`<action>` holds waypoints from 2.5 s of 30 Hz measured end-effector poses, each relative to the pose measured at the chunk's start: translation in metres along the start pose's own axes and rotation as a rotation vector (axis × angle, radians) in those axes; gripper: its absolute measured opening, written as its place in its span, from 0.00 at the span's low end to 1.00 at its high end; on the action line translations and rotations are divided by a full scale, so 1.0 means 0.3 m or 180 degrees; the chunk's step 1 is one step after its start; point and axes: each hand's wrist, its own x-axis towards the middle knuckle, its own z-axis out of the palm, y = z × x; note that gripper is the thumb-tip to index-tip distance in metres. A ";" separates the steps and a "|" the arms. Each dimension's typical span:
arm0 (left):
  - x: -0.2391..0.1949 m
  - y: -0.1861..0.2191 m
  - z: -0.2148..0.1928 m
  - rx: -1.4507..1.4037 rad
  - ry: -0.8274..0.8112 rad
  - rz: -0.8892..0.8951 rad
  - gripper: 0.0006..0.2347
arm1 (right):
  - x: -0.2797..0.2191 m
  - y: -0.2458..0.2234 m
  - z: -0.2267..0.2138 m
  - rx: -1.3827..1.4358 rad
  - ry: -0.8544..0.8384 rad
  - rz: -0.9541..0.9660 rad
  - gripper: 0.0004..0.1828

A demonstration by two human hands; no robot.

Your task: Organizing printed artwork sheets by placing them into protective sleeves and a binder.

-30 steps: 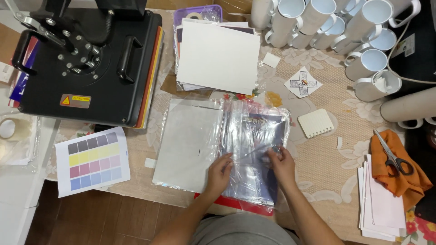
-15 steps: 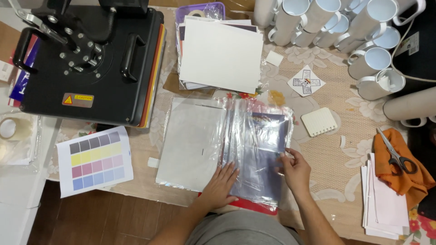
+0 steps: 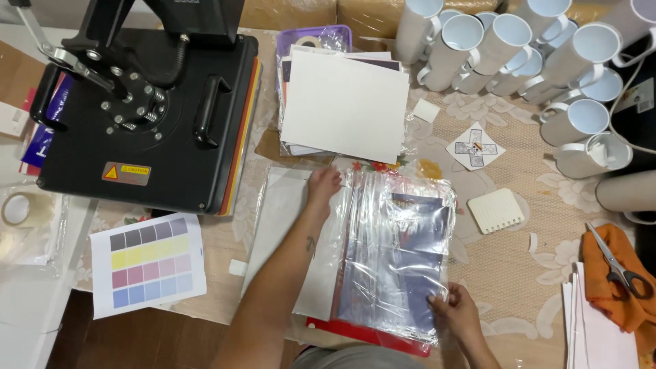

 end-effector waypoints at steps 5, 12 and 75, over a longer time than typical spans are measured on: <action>0.343 -0.040 0.122 -0.0833 -0.0071 -0.0451 0.19 | 0.082 0.083 0.020 0.0602 0.0036 -0.0111 0.27; 0.206 0.093 0.219 -0.0784 0.0660 -0.0684 0.24 | 0.146 0.146 0.016 0.0856 -0.0210 -0.0220 0.22; -0.454 -0.068 0.036 0.1756 -0.1898 0.3069 0.00 | 0.134 -0.145 -0.247 0.2044 -0.1707 -0.1029 0.30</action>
